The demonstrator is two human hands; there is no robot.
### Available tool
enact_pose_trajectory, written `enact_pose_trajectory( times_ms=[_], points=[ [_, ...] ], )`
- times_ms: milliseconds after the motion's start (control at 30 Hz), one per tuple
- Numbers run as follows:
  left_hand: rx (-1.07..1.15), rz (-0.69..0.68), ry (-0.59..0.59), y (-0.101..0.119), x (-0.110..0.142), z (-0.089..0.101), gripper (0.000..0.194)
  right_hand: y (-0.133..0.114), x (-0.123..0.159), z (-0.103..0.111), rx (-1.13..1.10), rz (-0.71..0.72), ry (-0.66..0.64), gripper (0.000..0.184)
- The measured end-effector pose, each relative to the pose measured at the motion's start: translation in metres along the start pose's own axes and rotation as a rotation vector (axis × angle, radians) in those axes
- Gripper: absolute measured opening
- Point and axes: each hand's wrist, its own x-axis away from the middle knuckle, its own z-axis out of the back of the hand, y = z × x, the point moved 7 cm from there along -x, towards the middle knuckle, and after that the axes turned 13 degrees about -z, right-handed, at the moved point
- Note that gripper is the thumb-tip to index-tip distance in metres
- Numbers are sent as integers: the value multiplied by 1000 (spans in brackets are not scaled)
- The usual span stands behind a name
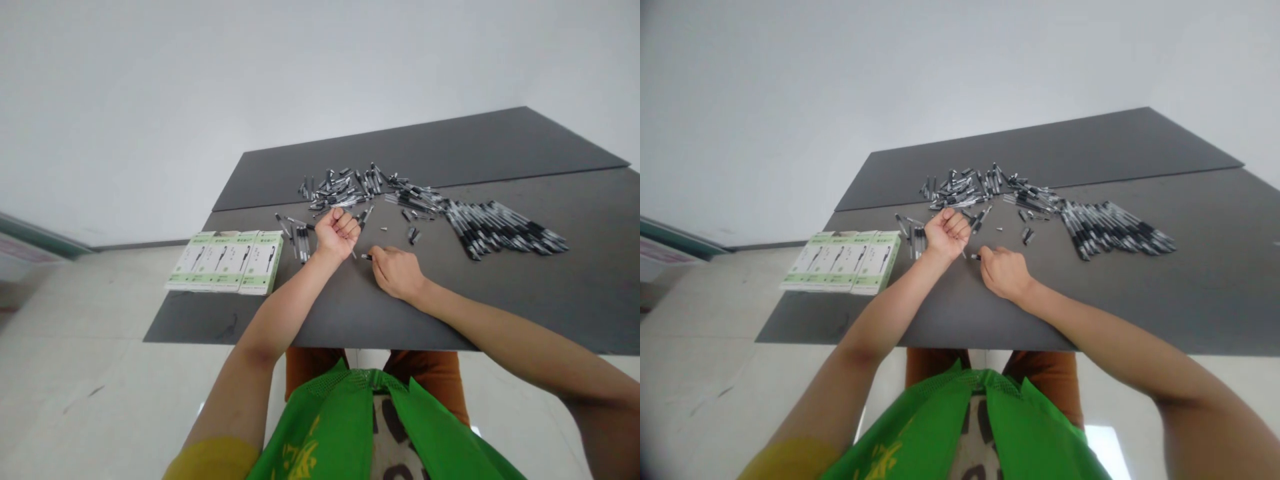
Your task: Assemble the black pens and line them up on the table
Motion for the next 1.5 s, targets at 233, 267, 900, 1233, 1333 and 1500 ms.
enact_pose_trajectory(
  times_ms=[233,267,900,1233,1333,1500],
  points=[
    [235,193,67,-35,21,-11,54,0,10,0,5,-1,26,36],
    [271,180,78,-33,19,-10,55,3,10,3,2,-20,58,36],
    [413,130,259,-42,1,3,52,7,5,0,163,-135,58,35],
    [505,148,209,-36,0,2,52,10,5,0,171,-192,52,36],
    [501,163,183,-40,2,-1,53,10,5,1,120,-179,86,37],
    [531,168,176,-39,6,-9,54,14,6,7,53,-152,191,37]
  ],
)
